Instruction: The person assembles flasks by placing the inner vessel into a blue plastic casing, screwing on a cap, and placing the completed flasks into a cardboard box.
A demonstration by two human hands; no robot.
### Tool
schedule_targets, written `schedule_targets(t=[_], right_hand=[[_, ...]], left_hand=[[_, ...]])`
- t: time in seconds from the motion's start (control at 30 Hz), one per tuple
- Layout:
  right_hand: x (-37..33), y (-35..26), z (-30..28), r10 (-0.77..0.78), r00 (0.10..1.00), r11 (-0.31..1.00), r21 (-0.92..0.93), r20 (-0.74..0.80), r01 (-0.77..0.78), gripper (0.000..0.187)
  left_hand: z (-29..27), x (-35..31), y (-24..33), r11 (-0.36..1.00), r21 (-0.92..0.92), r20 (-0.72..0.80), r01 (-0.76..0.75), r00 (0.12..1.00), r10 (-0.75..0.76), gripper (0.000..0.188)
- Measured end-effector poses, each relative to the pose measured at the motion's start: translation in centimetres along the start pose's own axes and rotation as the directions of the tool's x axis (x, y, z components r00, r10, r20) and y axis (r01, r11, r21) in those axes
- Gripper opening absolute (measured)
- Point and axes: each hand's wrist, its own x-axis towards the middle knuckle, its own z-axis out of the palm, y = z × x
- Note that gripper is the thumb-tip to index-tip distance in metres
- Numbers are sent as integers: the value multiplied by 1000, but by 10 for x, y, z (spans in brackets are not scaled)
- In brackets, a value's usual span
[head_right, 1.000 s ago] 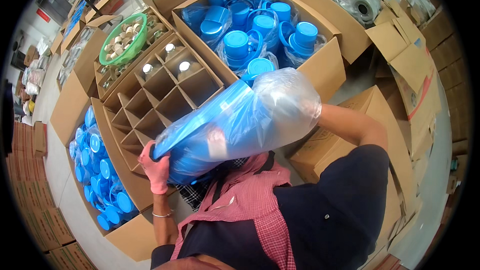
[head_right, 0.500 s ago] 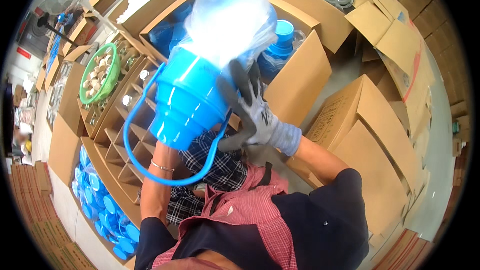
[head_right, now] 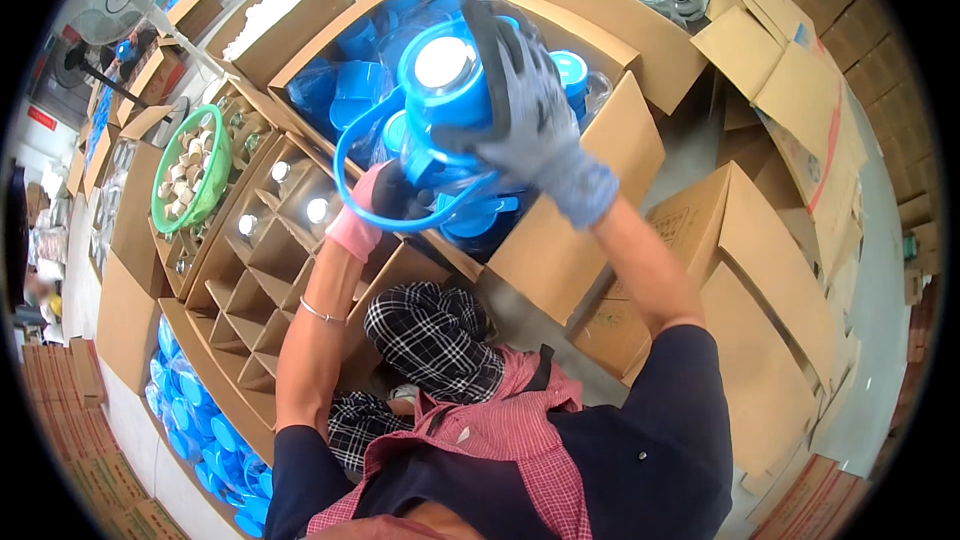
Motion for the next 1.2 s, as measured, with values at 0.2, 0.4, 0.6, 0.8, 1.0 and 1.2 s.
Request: schedule_targets(t=[0.2,0.4,0.6,0.8,1.0,1.2], right_hand=[[71,82,19,85,951,994,-97,298,-58,96],[54,152,18,301,949,897,-366,92,-249,89],[26,119,25,236,972,819,-539,6,-196,97],[-41,145,61,587,785,739,-529,199,-418,112],[-107,161,95,724,478,688,-570,496,-449,100],[-65,238,102,667,735,677,-515,126,-526,70]], left_hand=[[0,26,37,973,52,-30,-226,973,228,26],[34,54,66,899,29,-24,-437,899,437,29],[7,107,-13,840,403,-99,-363,895,435,27],[10,78,0,877,339,-111,-340,912,396,28],[1,38,6,894,184,-93,-408,898,429,27],[-10,-34,-26,751,559,-134,-350,856,499,25]])
